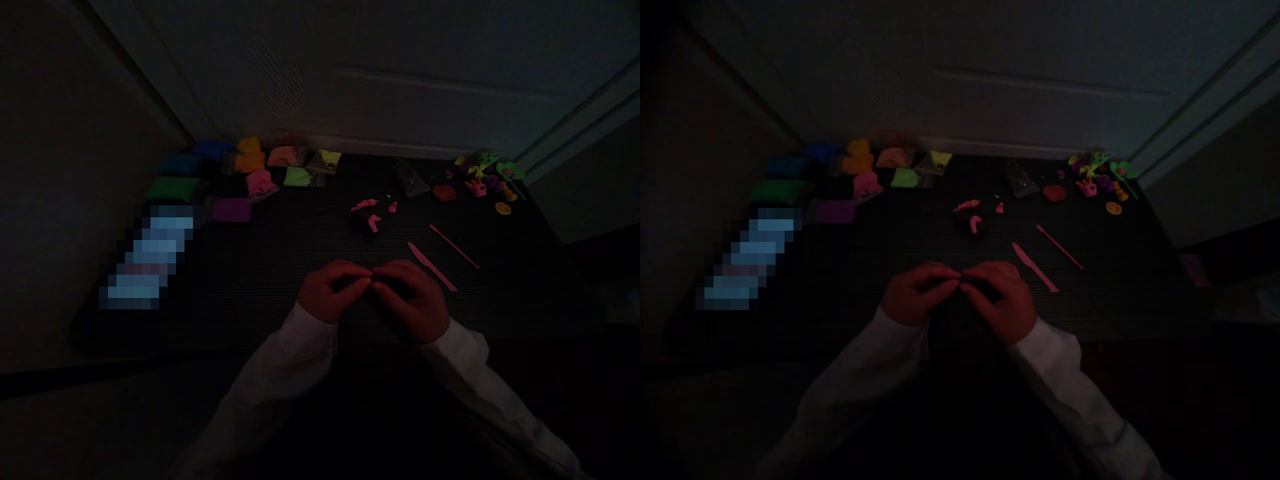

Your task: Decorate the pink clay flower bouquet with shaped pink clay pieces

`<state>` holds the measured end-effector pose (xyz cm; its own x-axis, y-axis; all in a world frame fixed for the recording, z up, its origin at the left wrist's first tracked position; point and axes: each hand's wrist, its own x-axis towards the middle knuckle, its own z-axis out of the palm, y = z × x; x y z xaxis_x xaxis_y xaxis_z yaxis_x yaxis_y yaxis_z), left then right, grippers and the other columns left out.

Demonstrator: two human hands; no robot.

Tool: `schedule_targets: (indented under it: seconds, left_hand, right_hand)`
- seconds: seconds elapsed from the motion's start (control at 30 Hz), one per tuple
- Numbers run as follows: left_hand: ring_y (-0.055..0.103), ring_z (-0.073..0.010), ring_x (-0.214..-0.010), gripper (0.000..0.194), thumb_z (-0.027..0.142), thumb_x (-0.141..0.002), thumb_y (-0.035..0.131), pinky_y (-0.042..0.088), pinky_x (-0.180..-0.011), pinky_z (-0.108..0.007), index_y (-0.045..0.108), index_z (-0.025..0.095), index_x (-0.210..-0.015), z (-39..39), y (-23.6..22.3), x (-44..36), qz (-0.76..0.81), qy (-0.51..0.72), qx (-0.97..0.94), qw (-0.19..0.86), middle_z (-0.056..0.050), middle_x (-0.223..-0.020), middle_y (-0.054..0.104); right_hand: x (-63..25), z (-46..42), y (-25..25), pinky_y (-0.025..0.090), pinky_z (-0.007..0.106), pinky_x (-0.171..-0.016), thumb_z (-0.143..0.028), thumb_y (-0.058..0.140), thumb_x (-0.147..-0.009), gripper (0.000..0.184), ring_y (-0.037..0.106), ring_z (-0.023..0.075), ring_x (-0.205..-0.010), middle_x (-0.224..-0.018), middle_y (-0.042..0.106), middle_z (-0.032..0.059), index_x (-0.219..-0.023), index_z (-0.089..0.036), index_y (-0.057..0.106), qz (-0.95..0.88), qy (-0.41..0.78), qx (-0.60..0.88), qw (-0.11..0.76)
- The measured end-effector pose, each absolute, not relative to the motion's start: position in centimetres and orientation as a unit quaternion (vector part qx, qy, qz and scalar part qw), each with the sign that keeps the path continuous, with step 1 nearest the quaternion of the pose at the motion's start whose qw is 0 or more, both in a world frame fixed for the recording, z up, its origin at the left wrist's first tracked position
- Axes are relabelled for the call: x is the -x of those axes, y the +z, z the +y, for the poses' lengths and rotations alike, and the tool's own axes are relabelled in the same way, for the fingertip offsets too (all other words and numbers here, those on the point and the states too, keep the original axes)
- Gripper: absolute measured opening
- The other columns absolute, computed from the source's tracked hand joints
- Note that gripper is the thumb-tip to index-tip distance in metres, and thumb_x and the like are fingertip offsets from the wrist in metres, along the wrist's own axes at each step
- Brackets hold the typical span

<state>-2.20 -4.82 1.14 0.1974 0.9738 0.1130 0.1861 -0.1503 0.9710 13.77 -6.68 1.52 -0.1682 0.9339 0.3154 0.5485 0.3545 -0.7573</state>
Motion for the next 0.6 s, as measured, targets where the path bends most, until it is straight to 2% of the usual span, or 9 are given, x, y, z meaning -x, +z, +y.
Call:
schedule_targets:
  seconds: [0.17,0.37,0.6]
  left_hand:
    - [0.058,-0.0120,-0.071,0.010,0.021,-0.065,0.062,0.046,-0.066,-0.024,0.065,0.018,-0.074,-4.80,0.93,2.18,0.453,0.436,-0.634,0.451,-0.002,-0.075,0.064]
    - [0.059,-0.0124,-0.071,0.013,0.022,-0.065,0.062,0.047,-0.065,-0.025,0.065,0.018,-0.078,-4.81,0.95,2.13,0.451,0.432,-0.641,0.446,-0.002,-0.077,0.064]
    - [0.058,-0.0113,-0.070,0.009,0.020,-0.066,0.061,0.047,-0.066,-0.023,0.065,0.019,-0.074,-4.72,0.82,2.15,0.440,0.434,-0.666,0.418,-0.001,-0.075,0.064]
  right_hand:
    - [-13.80,-6.55,1.50,0.044,0.036,-0.078,-0.024,0.056,-0.074,0.010,0.057,0.0162,-0.081,-0.081,0.064,0.0021,-0.082,-0.022,0.062,-0.730,0.229,0.502,0.403]
    - [-13.91,-6.49,1.39,0.044,0.035,-0.075,-0.022,0.055,-0.074,0.008,0.057,0.0162,-0.079,-0.080,0.063,0.0023,-0.081,-0.021,0.060,-0.735,0.220,0.498,0.405]
    - [-13.84,-6.55,1.37,0.043,0.036,-0.077,-0.021,0.056,-0.073,0.008,0.057,0.0164,-0.079,-0.079,0.063,0.0028,-0.081,-0.021,0.059,-0.741,0.218,0.491,0.404]
